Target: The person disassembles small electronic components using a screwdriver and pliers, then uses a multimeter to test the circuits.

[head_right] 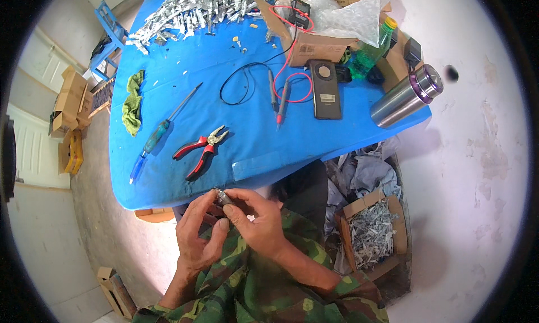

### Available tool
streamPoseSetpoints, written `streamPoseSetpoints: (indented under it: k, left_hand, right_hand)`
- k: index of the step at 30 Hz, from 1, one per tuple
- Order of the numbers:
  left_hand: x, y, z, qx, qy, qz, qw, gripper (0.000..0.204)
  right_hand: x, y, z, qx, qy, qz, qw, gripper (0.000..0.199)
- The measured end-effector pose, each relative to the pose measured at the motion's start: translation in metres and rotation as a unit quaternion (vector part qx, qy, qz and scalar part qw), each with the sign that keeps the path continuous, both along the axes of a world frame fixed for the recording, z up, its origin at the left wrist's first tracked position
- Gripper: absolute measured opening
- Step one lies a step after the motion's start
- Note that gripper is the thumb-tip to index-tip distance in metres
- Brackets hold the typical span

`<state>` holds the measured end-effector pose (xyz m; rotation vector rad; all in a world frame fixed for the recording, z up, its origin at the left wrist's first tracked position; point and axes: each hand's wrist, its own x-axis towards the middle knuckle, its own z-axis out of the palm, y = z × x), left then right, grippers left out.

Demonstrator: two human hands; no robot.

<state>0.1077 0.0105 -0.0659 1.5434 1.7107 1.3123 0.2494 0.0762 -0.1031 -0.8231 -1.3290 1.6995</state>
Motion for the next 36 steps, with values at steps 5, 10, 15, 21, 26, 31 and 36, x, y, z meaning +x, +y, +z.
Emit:
streamPoseSetpoints:
  k: [5,10,15,21,26,31,36]
  left_hand:
    - [-0.005,-0.002,-0.004,-0.002,0.010,0.017,1.000,0.047]
    - [-0.015,0.003,-0.003,0.078,0.196,0.003,0.978,0.041]
    - [-0.014,0.005,-0.009,0.085,0.185,0.022,0.979,0.036]
    - [-0.014,0.004,-0.005,0.074,0.216,0.000,0.974,0.037]
    - [-0.013,0.004,-0.009,0.061,0.178,-0.008,0.982,0.032]
    - [-0.016,0.001,-0.015,0.058,0.112,-0.026,0.992,0.028]
    - [-0.013,0.001,-0.005,-0.040,-0.157,0.047,0.986,0.020]
  right_hand:
    - [0.002,0.000,-0.001,-0.028,0.005,0.002,1.000,0.030]
    - [0.003,-0.001,-0.001,-0.032,-0.017,0.023,0.999,0.030]
    - [0.003,-0.003,-0.005,-0.025,0.006,0.023,0.999,0.031]
    - [0.006,-0.003,-0.006,-0.003,-0.018,0.035,0.999,0.031]
    - [0.007,-0.004,-0.005,-0.033,0.012,0.046,0.998,0.032]
    - [0.011,-0.003,-0.007,-0.029,0.009,0.064,0.997,0.033]
    - [0.012,-0.002,-0.005,-0.013,0.003,0.060,0.998,0.033]
